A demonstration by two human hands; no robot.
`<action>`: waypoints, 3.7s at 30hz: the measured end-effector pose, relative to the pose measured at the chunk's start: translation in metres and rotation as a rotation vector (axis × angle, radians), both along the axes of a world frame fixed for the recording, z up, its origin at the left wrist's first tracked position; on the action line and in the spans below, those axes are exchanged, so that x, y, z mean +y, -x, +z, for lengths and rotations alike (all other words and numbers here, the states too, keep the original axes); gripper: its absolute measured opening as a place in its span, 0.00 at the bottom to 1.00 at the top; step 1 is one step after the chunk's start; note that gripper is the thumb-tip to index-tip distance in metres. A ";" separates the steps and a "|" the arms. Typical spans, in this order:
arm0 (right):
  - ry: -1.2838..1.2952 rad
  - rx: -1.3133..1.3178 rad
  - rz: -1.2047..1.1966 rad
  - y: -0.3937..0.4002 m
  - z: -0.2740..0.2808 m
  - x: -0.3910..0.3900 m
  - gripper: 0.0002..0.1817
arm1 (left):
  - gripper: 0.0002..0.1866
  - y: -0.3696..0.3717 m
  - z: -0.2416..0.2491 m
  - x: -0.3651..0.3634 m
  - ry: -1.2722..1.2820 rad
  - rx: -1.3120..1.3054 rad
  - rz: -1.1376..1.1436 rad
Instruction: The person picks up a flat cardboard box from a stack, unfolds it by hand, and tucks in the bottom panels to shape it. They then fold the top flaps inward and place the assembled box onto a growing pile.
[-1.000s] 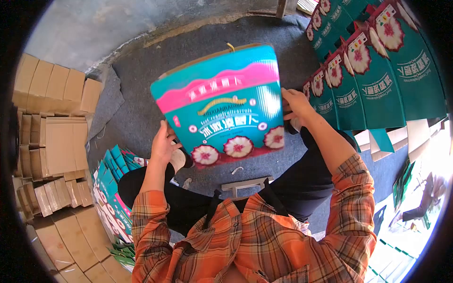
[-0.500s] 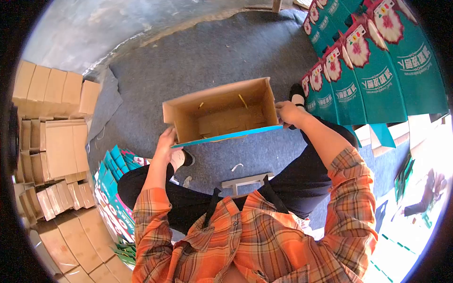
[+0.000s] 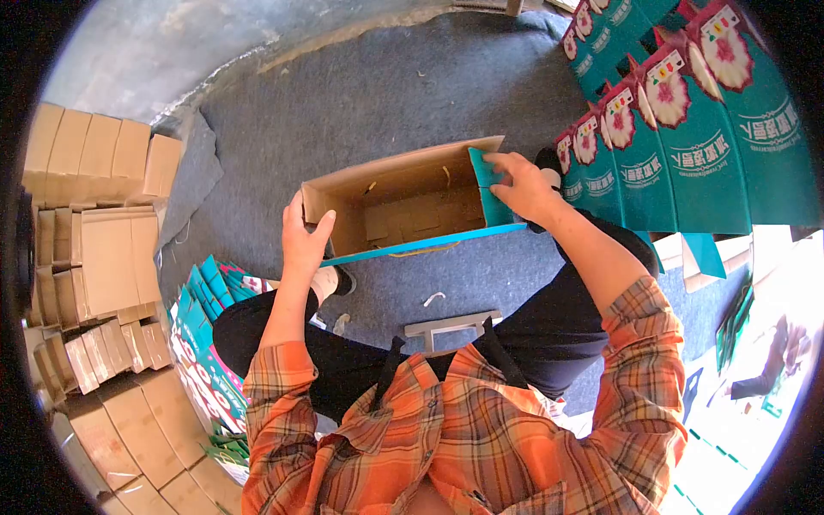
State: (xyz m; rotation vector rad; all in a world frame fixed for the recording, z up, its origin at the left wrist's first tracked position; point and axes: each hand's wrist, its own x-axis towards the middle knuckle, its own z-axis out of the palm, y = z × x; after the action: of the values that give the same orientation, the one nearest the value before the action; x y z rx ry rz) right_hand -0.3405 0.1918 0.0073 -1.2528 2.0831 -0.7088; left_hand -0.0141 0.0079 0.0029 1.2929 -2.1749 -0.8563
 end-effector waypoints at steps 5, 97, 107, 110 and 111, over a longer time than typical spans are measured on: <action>-0.009 0.031 0.035 -0.007 0.000 -0.004 0.39 | 0.30 0.001 -0.002 -0.003 0.181 -0.015 -0.003; -0.022 0.851 0.535 -0.069 -0.041 -0.014 0.31 | 0.43 0.041 -0.001 0.059 0.062 -0.663 -0.812; -0.298 0.693 0.569 -0.073 -0.006 -0.039 0.32 | 0.25 0.037 0.027 0.015 0.145 -0.056 -0.531; -0.329 0.591 0.450 -0.066 0.003 -0.040 0.31 | 0.21 0.023 0.059 -0.007 0.245 0.191 -0.256; -0.348 0.481 0.383 -0.061 0.012 -0.038 0.32 | 0.20 0.017 0.065 -0.014 0.203 0.259 -0.152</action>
State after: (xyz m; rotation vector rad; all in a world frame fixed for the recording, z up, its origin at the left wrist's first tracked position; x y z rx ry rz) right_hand -0.2797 0.1535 0.0193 -1.6579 2.1046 0.1392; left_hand -0.0312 -0.0062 0.0681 0.8768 -2.1082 -0.7878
